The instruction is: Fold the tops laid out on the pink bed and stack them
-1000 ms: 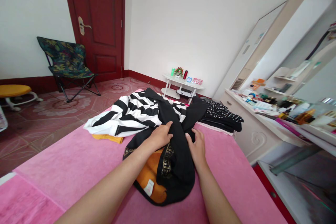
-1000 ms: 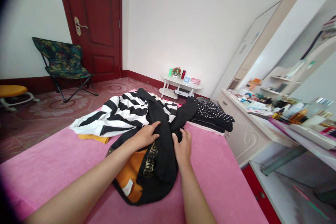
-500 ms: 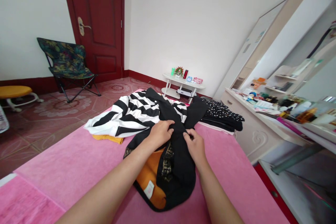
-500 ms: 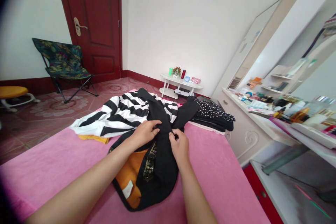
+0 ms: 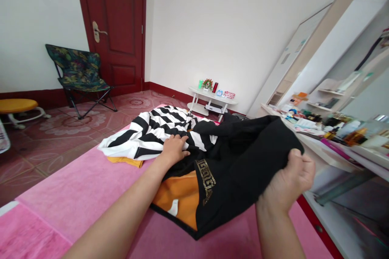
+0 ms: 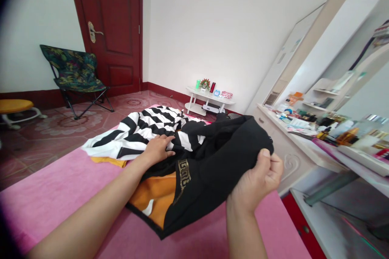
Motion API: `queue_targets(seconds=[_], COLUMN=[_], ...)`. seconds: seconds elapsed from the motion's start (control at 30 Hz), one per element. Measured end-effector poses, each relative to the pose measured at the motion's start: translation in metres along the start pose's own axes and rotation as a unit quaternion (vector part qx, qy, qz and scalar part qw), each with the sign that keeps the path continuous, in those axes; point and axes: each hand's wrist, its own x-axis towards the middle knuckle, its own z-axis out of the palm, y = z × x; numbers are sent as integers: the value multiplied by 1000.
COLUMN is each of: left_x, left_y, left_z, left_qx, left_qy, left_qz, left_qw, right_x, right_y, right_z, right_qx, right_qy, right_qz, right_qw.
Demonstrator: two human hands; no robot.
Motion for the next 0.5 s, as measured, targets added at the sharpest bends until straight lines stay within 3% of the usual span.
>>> queue_targets(seconds=[0.07,0.1,0.2,0.3,0.4,0.5], left_x=[-1,-1,-1,2,7,13], left_y=[0,-1,-6,-12,-20,-29], left_z=[5,7,14,20,25,28], left_qx=[0,-7,-37,-61,-100,-138], left_qy=[12,19,41,59,60,62], left_qz=[-1,-6,-30,-72,-155,-204], left_qw=[1000,1000,998,994,981,967], right_x=[4,4,-10,-38,-65,-74], right_y=[7,15,54,103,141,160], right_z=[2,5,16,23,22,17], right_qx=[10,20,4,-139,-238,-260], right_qy=[44,32,-79,-234,-331,-354], right_qz=[-18,-16,33,86,46,-10], right_qw=[999,999,996,958,912,898])
